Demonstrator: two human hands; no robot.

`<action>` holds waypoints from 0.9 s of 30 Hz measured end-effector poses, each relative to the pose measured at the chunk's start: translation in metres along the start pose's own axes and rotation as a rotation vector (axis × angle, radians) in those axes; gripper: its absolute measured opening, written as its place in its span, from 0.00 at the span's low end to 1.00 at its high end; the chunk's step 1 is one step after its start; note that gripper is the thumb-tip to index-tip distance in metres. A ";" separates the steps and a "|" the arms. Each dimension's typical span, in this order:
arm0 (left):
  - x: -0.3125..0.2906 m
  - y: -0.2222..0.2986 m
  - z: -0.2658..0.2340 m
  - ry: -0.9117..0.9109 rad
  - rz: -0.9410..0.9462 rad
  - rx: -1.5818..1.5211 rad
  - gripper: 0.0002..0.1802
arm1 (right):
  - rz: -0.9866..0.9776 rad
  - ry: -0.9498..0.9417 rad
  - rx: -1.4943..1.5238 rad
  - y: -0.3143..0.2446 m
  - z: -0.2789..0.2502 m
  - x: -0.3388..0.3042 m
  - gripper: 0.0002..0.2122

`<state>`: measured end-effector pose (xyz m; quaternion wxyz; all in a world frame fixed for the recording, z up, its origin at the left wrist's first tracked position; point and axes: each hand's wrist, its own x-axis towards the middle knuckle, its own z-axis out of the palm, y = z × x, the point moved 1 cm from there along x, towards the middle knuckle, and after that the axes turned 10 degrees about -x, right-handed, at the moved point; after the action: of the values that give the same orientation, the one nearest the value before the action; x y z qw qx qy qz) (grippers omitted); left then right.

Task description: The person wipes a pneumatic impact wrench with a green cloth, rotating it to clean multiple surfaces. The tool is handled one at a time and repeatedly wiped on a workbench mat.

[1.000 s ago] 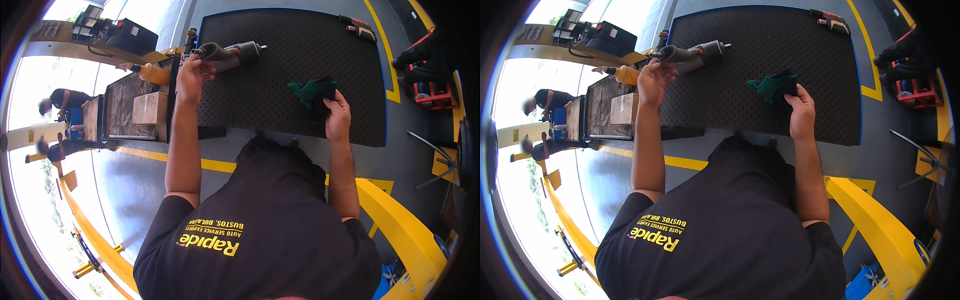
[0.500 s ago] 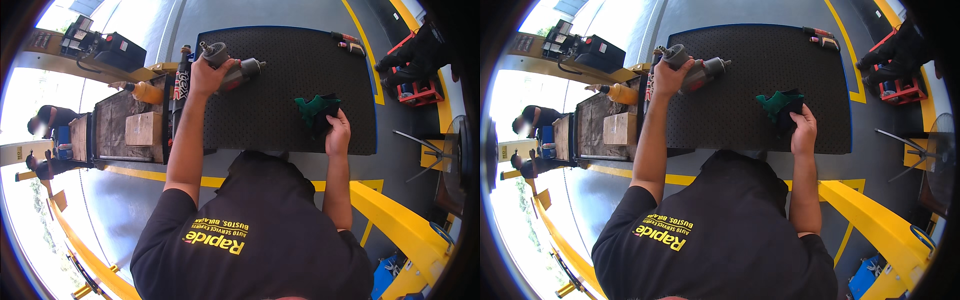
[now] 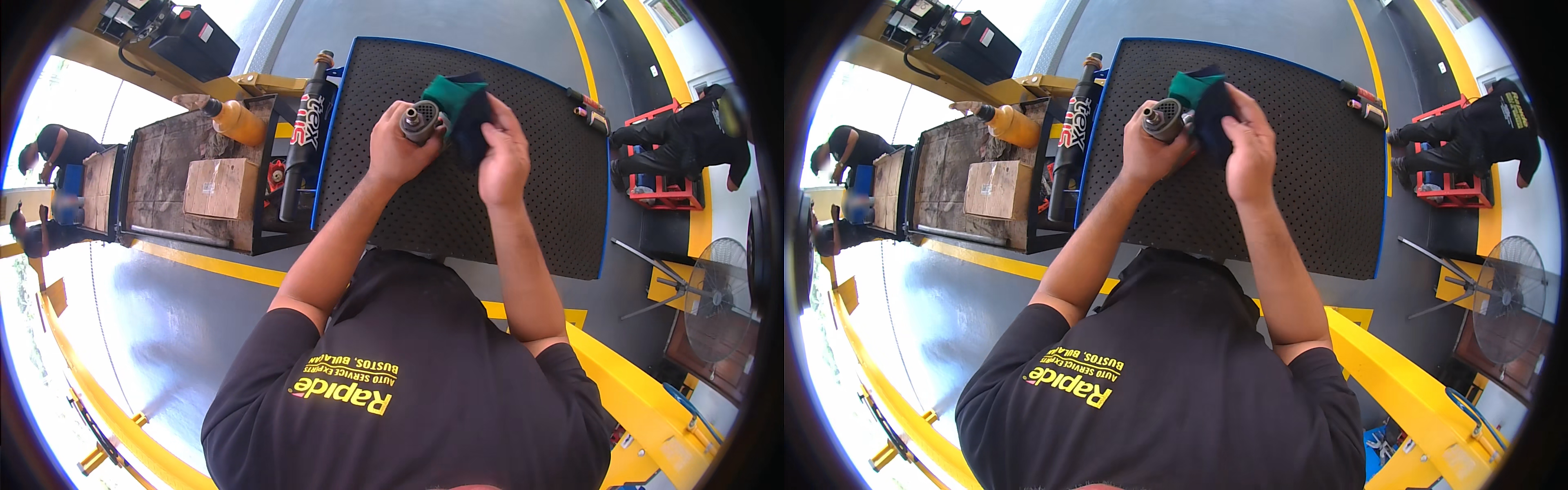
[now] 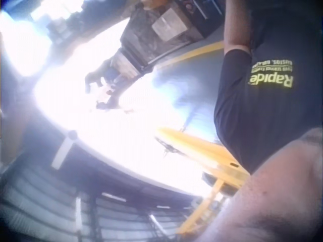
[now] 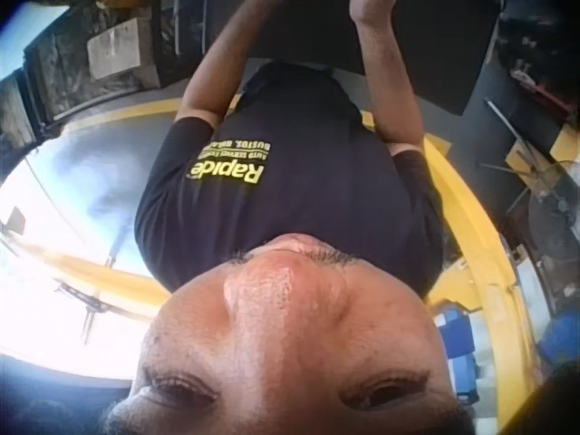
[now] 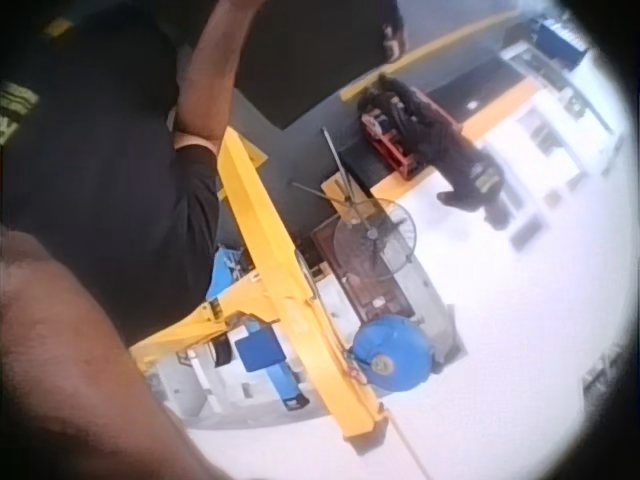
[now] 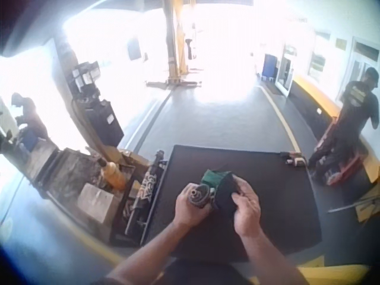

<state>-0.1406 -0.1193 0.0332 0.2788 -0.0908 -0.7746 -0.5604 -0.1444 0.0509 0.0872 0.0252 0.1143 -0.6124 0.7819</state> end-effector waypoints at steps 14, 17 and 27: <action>-0.010 -0.002 -0.004 -0.020 0.018 0.058 0.50 | -0.014 -0.170 -0.253 0.038 0.013 -0.008 0.14; -0.010 -0.006 -0.001 -0.028 0.087 0.101 0.50 | -0.088 -0.183 -0.101 0.022 0.018 -0.004 0.15; -0.008 -0.007 -0.003 -0.134 0.079 -0.023 0.43 | -0.116 -0.200 -0.446 0.060 -0.006 -0.011 0.12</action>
<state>-0.1357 -0.1233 0.0238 0.2469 -0.1618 -0.7809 -0.5506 -0.1455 0.0424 0.0262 0.0339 0.2177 -0.7615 0.6095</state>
